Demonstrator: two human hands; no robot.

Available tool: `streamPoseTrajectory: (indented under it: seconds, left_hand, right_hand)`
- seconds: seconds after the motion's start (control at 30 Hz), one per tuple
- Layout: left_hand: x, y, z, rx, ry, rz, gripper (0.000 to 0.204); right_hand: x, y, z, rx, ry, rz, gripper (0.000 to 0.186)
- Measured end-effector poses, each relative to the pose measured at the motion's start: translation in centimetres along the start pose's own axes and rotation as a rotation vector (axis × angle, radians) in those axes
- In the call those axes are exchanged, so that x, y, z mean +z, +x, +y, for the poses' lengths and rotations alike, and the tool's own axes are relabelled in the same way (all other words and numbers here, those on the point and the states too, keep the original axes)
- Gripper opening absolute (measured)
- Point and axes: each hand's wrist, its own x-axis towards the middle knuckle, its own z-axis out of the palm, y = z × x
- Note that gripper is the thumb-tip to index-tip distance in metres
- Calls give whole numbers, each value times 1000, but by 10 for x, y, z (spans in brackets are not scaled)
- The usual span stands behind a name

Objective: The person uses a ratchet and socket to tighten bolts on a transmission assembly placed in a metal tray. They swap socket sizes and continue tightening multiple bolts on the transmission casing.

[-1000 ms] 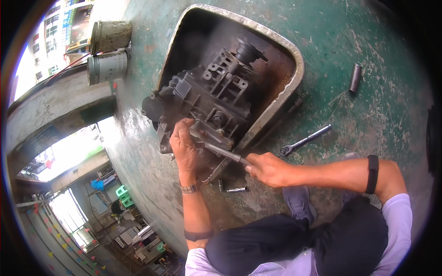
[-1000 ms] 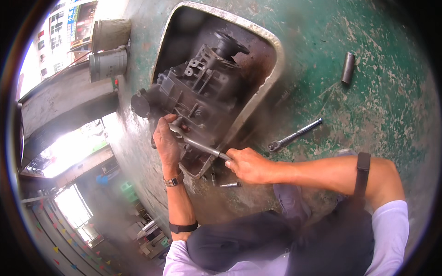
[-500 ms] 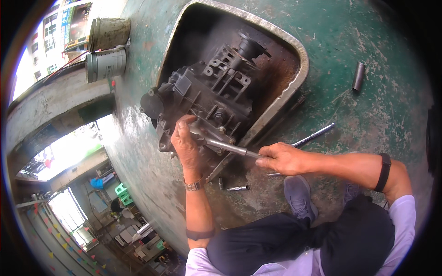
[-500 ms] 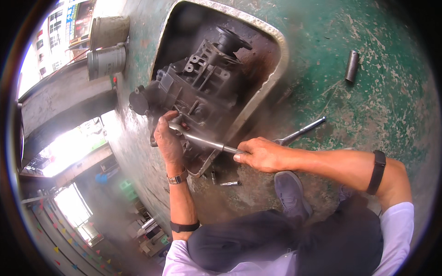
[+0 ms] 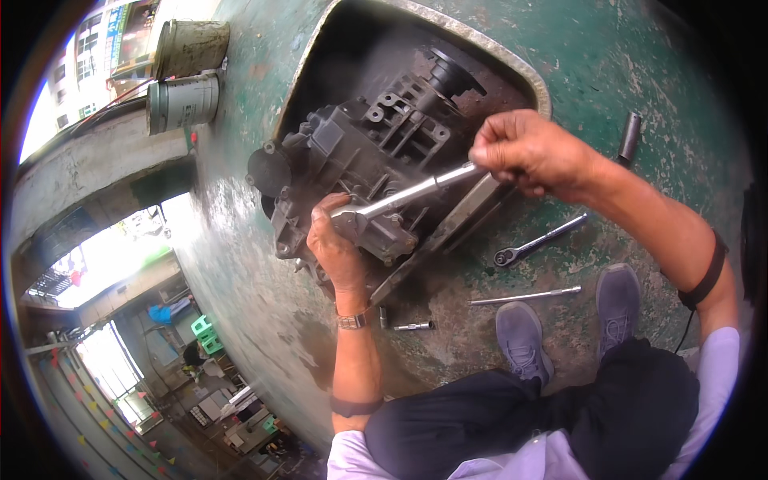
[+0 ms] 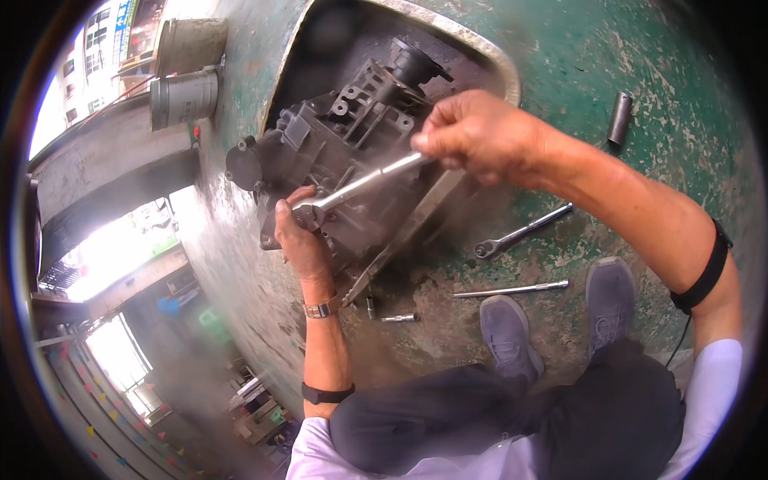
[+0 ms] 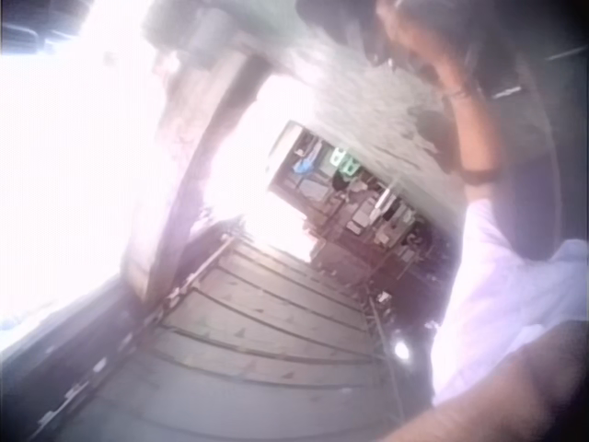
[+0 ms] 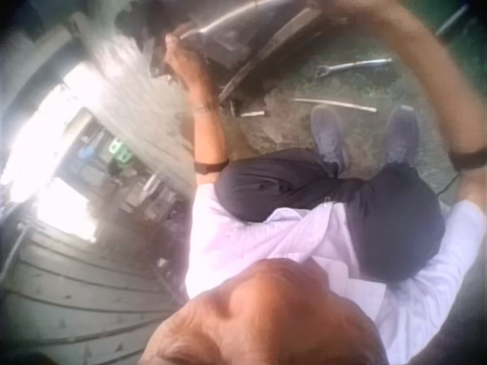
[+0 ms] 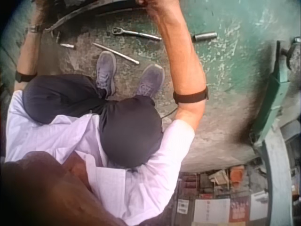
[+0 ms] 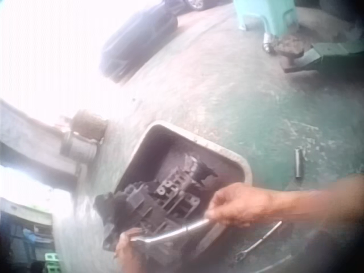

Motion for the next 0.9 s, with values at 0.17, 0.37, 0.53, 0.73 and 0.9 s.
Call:
streamPoseTrajectory:
  seconds: [0.17, 0.37, 0.53, 0.73, 0.9]
  left_hand:
    - [-2, -6, -13, -83, -220, 0, 55]
    - [-7, -9, -22, 20, 69, -12, 63]
    - [0, -17, -3, -32, 51, -32, 67]
    - [27, -18, 23, -318, -428, 238, 57]
    - [17, -6, 24, -359, -407, 158, 44]
  right_hand:
    - [23, 38, -65, -122, 0, 187, 26]
    - [70, 88, -98, -399, -155, 251, 35]
    - [62, 81, -92, -438, -72, 166, 36]
    - [47, 46, -69, -359, 23, 192, 26]
    - [17, 11, -40, -369, 9, 2, 24]
